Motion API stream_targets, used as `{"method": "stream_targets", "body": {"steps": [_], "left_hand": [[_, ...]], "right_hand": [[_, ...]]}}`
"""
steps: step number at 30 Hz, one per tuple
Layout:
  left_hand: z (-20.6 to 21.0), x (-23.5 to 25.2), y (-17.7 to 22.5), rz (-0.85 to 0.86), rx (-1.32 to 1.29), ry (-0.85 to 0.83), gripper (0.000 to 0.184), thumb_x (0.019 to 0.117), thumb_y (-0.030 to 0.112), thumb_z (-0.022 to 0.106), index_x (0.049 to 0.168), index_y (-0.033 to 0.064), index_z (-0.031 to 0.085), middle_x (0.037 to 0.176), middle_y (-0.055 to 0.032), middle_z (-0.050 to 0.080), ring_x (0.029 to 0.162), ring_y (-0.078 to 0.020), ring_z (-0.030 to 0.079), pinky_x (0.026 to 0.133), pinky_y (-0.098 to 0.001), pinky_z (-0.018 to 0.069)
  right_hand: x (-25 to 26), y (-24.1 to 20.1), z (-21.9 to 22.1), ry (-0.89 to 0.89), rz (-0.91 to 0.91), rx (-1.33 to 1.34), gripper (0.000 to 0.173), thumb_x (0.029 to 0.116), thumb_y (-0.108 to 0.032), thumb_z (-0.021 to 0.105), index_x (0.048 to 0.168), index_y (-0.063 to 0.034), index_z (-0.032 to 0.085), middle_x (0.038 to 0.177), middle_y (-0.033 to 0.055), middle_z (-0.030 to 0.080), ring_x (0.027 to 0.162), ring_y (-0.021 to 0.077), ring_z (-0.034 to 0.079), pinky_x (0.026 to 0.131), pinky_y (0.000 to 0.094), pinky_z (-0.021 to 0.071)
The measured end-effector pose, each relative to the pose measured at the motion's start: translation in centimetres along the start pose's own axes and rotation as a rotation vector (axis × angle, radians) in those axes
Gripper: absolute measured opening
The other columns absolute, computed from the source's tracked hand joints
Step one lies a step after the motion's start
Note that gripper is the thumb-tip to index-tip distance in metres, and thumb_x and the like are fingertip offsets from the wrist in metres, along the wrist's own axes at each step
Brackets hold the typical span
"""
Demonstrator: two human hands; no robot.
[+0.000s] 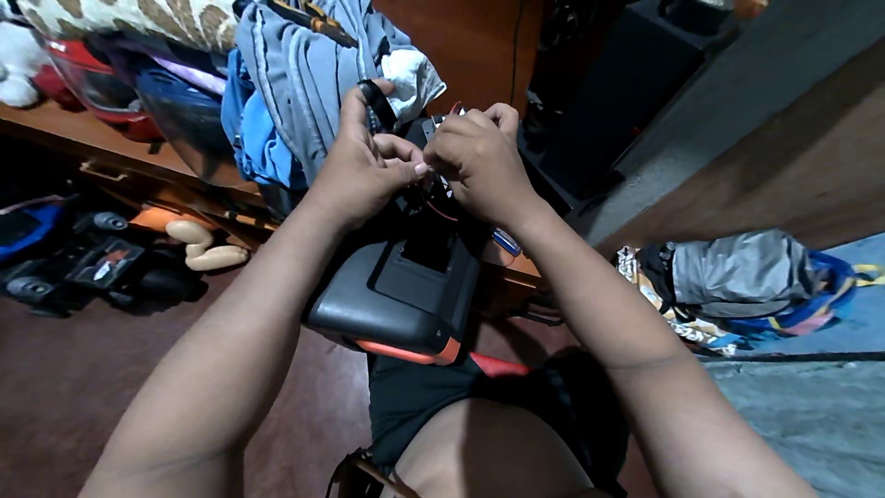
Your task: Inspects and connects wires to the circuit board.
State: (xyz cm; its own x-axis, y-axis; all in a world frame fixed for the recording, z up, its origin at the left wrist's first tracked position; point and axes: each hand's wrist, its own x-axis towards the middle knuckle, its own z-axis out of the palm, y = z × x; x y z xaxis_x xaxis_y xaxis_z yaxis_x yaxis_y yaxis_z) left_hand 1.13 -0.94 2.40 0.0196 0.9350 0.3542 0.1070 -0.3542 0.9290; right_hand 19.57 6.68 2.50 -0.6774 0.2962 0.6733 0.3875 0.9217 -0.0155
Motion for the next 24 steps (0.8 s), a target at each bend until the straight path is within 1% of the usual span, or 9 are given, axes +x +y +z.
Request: {"method": "stream_targets", "body": {"steps": [6,10,12,14,17,20,21,22,24], "left_hand": [[0.0,0.0,0.1,-0.010,0.020,-0.003,0.087,0.0839,-0.013,0.072,0.150,0.0153,0.023,0.091,-0.0049,0.071,0.077,-0.0169,0.074,0.077,-0.0317,0.0646],[0.0,0.1,-0.4,0.052,0.022,-0.060,0.085,0.0842,-0.011,0.071,0.149,0.0148,0.024,0.091,-0.0047,0.071,0.077,-0.0169,0.074,0.078,-0.0326,0.0643],[0.1,0.1,-0.5,0.069,0.029,-0.064,0.086,0.0837,-0.011,0.071,0.150,0.0151,0.023,0.092,-0.0051,0.071,0.078,-0.0173,0.074,0.078,-0.0334,0.0644],[0.2,0.1,-0.5,0.080,0.037,-0.061,0.087,0.0831,-0.012,0.072,0.151,0.0159,0.024,0.097,-0.0062,0.070,0.078,-0.0179,0.074,0.078,-0.0337,0.0649],[0.2,0.2,-0.8,0.117,0.039,-0.068,0.084,0.0829,-0.011,0.071,0.149,0.0157,0.027,0.106,-0.0079,0.068,0.077,-0.0184,0.073,0.075,-0.0344,0.0651],[0.0,0.1,-0.8,0.155,0.046,-0.081,0.086,0.0839,-0.011,0.071,0.152,0.0131,0.024,0.126,-0.0095,0.060,0.084,-0.0183,0.072,0.079,-0.0343,0.0653],[0.0,0.2,-0.7,0.159,0.042,-0.072,0.087,0.0837,-0.012,0.071,0.152,0.0124,0.023,0.120,-0.0092,0.063,0.083,-0.0184,0.073,0.079,-0.0344,0.0652],[0.0,0.2,-0.6,0.155,0.032,-0.055,0.088,0.0832,-0.011,0.071,0.152,0.0130,0.023,0.106,-0.0077,0.069,0.080,-0.0185,0.074,0.078,-0.0342,0.0649],[-0.2,0.2,-0.6,0.144,0.021,-0.056,0.089,0.0842,-0.011,0.071,0.153,0.0143,0.020,0.092,-0.0058,0.071,0.078,-0.0184,0.074,0.078,-0.0338,0.0646]], "right_hand": [[0.3,0.5,-0.4,0.012,0.022,0.155,0.011,0.0957,-0.021,0.068,0.098,-0.0169,0.078,0.103,0.0002,0.074,0.102,0.0177,0.066,0.100,0.0560,0.0367],[1.9,0.5,-1.4,-0.007,0.271,0.447,0.020,0.0930,-0.019,0.067,0.108,-0.0092,0.075,0.103,0.0011,0.073,0.098,0.0132,0.067,0.097,0.0524,0.0446],[3.0,0.5,-1.4,-0.052,0.391,0.522,0.024,0.0945,-0.022,0.070,0.113,-0.0068,0.073,0.100,0.0026,0.072,0.093,0.0126,0.067,0.091,0.0433,0.0529],[4.1,0.3,-1.2,-0.080,0.481,0.626,0.026,0.0952,-0.020,0.072,0.115,-0.0037,0.071,0.100,0.0054,0.072,0.089,0.0122,0.069,0.084,0.0355,0.0574],[5.3,0.2,-0.9,-0.125,0.540,0.743,0.026,0.0969,-0.018,0.071,0.117,-0.0017,0.069,0.099,0.0073,0.072,0.087,0.0119,0.068,0.081,0.0319,0.0576],[6.0,0.3,-0.7,-0.178,0.508,0.720,0.018,0.0969,-0.020,0.072,0.104,-0.0029,0.073,0.093,0.0056,0.072,0.083,0.0108,0.067,0.079,0.0313,0.0568],[6.0,0.4,-0.6,-0.192,0.496,0.696,0.015,0.0968,-0.019,0.072,0.101,-0.0039,0.073,0.090,0.0043,0.071,0.081,0.0100,0.067,0.077,0.0311,0.0559],[6.0,0.4,-0.7,-0.207,0.497,0.676,0.014,0.0970,-0.018,0.071,0.100,-0.0048,0.074,0.089,0.0034,0.071,0.080,0.0100,0.066,0.077,0.0322,0.0548],[5.9,0.4,-0.9,-0.224,0.499,0.664,0.010,0.0961,-0.013,0.071,0.101,-0.0047,0.072,0.091,0.0042,0.071,0.082,0.0110,0.066,0.078,0.0333,0.0551]]}}
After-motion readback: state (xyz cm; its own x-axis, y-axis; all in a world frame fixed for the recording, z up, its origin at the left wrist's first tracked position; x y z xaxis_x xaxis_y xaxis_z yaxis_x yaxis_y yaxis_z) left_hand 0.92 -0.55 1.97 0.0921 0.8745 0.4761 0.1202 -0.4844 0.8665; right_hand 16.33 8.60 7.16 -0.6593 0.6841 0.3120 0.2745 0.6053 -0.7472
